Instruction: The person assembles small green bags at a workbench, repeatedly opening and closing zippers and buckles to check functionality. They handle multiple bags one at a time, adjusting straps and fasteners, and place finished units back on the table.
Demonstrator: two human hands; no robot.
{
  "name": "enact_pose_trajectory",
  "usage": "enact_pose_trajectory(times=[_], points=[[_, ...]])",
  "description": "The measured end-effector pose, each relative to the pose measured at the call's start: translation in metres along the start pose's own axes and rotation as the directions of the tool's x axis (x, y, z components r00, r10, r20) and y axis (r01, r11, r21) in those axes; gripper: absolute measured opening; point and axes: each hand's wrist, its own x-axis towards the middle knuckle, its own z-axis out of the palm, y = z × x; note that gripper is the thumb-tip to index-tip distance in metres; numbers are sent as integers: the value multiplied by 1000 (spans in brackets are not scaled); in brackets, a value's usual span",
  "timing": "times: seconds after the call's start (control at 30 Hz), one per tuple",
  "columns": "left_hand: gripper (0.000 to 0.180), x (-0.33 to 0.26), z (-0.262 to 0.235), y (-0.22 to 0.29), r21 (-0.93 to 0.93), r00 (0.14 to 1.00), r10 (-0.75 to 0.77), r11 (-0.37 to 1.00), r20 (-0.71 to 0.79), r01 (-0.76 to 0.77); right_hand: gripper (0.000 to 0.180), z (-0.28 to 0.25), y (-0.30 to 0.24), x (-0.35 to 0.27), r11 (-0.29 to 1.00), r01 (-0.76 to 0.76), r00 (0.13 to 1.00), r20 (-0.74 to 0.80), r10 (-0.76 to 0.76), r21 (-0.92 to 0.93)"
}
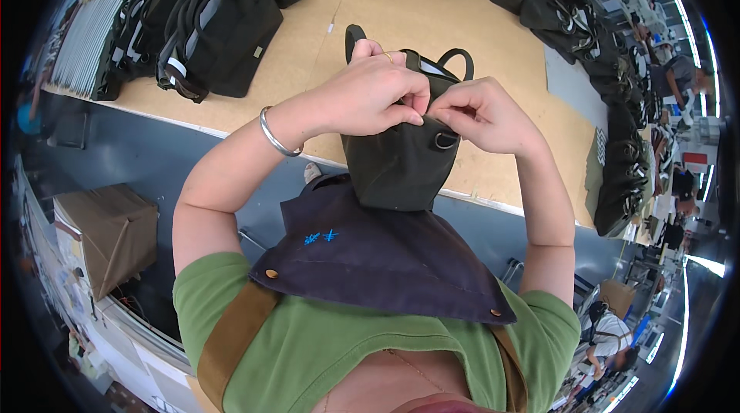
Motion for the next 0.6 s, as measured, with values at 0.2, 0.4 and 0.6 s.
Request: enact_pose_trajectory(times=[0.2, 0.4, 0.6], points=[[11, -2, -3, -3, 27, 997, 82, 996, -1, -81, 8, 2, -7, -6, 1000, 27, 998, 60, -27, -3], [14, 1, -2, -3, 39, 995, 98, 994, 22, -99, 9, 2, -3, -3, 984, 118, 989, 101, -104, -135], [13, 2, 4, -8, -64, 997, 61, 996, 42, -58, 10, 6, 9, -1, 995, 98, 988, 123, -97, 3]])
